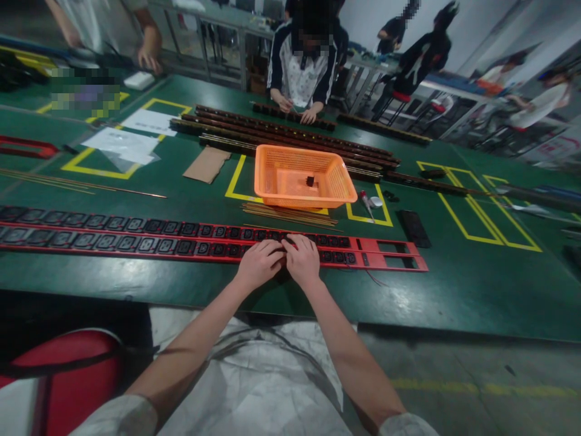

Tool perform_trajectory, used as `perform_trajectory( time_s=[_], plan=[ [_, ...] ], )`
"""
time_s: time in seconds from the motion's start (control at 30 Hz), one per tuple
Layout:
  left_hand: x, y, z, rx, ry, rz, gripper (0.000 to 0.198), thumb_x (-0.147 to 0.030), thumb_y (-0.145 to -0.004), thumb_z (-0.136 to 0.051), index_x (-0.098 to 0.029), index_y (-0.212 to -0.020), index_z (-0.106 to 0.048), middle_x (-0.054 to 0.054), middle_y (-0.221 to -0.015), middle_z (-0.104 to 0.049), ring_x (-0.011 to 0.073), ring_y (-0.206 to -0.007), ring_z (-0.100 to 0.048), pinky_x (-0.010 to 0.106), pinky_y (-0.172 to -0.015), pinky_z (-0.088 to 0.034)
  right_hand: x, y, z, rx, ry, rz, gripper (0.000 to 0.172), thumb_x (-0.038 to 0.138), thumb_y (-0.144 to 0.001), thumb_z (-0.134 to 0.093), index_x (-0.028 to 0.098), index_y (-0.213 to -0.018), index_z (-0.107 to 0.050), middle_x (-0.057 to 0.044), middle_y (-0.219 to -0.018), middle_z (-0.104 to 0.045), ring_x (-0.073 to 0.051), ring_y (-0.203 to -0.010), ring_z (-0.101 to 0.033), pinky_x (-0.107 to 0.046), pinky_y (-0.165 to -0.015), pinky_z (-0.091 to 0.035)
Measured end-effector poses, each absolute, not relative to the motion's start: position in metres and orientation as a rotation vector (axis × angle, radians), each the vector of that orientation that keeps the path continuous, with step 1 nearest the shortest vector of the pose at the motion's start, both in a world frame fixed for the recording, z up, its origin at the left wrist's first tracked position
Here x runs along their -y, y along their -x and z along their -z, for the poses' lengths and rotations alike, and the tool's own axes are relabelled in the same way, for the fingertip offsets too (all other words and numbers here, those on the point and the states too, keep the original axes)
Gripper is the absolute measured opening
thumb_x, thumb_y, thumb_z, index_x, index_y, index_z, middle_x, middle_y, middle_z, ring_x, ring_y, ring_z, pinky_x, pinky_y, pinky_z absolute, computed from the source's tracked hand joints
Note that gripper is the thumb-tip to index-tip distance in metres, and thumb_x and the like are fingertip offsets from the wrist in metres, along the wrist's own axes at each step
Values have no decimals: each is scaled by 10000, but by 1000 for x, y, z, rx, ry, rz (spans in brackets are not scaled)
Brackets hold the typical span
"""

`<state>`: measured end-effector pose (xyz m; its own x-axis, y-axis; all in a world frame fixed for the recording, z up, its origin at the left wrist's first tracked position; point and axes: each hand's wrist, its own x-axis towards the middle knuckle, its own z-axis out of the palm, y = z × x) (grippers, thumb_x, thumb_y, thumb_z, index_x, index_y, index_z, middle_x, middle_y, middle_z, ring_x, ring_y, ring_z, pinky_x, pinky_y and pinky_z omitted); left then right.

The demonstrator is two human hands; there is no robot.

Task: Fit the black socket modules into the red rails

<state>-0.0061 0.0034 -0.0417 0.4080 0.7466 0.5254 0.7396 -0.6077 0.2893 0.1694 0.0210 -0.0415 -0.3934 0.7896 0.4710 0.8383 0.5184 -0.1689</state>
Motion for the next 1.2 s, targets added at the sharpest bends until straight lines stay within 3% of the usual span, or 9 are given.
perform_trajectory(
  time_s=[0.4,0.9,1.2],
  plan=[
    [-2,5,40,-1422,-2617,-965,206,-183,-936,-559,-237,-1023,-738,49,-1145,-746,217,-1105,-662,367,-922,-551,-21,-165,43,2134,1405,124,348,118,-923,-505,200,-1188,-714,-94,-1279,-697,-253,-1212,-568,-408,-1015,-434],
    [-2,4,41,-1442,-2670,-1020,183,-151,-890,-592,-222,-997,-722,42,-1134,-749,224,-1073,-665,370,-895,-555,-16,-163,19,2350,1560,12,443,180,-966,-489,276,-1380,-612,-68,-1475,-564,-266,-1328,-459,-430,-1055,-378],
    [-2,5,41,-1419,-2675,-1030,197,-140,-896,-591,-219,-1017,-726,59,-1134,-746,230,-1086,-665,374,-900,-557,-17,-159,14,2368,1609,-21,442,179,-952,-497,288,-1358,-630,-72,-1477,-550,-280,-1322,-441,-452,-1039,-370]
  ],
)
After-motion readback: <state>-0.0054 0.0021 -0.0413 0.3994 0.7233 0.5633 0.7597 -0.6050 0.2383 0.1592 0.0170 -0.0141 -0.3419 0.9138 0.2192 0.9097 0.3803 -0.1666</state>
